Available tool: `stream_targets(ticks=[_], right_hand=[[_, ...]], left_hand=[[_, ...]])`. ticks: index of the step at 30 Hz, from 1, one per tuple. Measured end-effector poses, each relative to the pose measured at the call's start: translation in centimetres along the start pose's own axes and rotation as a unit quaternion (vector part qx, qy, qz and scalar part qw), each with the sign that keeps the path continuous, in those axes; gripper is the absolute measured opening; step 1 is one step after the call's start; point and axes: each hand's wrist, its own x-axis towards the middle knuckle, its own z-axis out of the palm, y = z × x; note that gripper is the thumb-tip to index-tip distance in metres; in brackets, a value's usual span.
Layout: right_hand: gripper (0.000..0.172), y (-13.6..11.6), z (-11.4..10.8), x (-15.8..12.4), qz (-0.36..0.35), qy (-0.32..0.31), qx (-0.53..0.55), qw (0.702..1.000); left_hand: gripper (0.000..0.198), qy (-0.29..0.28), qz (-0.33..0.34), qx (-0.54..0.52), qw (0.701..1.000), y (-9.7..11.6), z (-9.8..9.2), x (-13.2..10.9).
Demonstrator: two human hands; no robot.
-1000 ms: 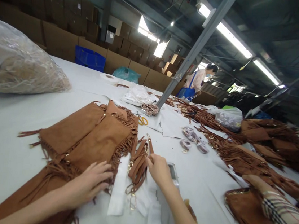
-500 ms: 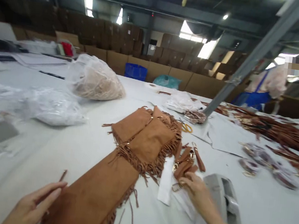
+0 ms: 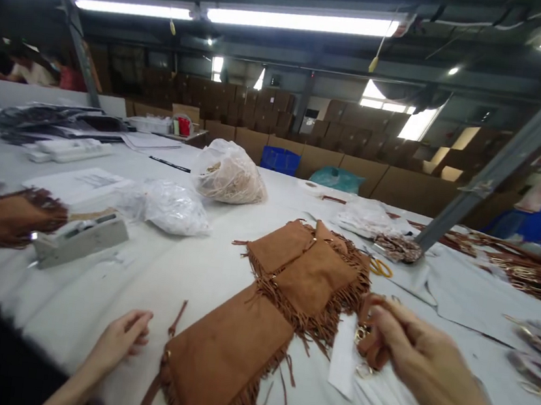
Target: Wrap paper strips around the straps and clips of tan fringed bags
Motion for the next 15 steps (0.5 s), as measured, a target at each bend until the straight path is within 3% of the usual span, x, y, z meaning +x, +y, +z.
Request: stream_targets(ticks=[1,4,8,11,15], right_hand=[[0.042,0.1,2.2,-1.3,0.022,-0.044,0.01,0.999],[0.051,1.5,9.3,-4.3,0.073,-0.085,0.027,0.993],[0.054,3.5,16.9,-5.6,0.219,-0.106,-0.01,0.97],[0.052,3.3,20.3,-6.0,0.285,-0.104,-0.011,0.953],[0.034,0.5,22.9,-6.5,0.274,-0.063,0.022,0.959]], left_hand=[[0.049,-0.002,-0.007,-0.007,1.0,-0.5,-0.7,-0.4],[0.051,-0.017,-0.011,-0.019,1.0,-1.7,-1.4,-2.3],[0.058,-0.152,-0.117,-0.07,0.979,-2.0,0.7,-5.5],[0.058,-0.203,-0.156,-0.115,0.96,-1.7,3.1,-7.5],[0.054,-0.19,-0.159,-0.163,0.955,-1.2,5.5,-8.4]])
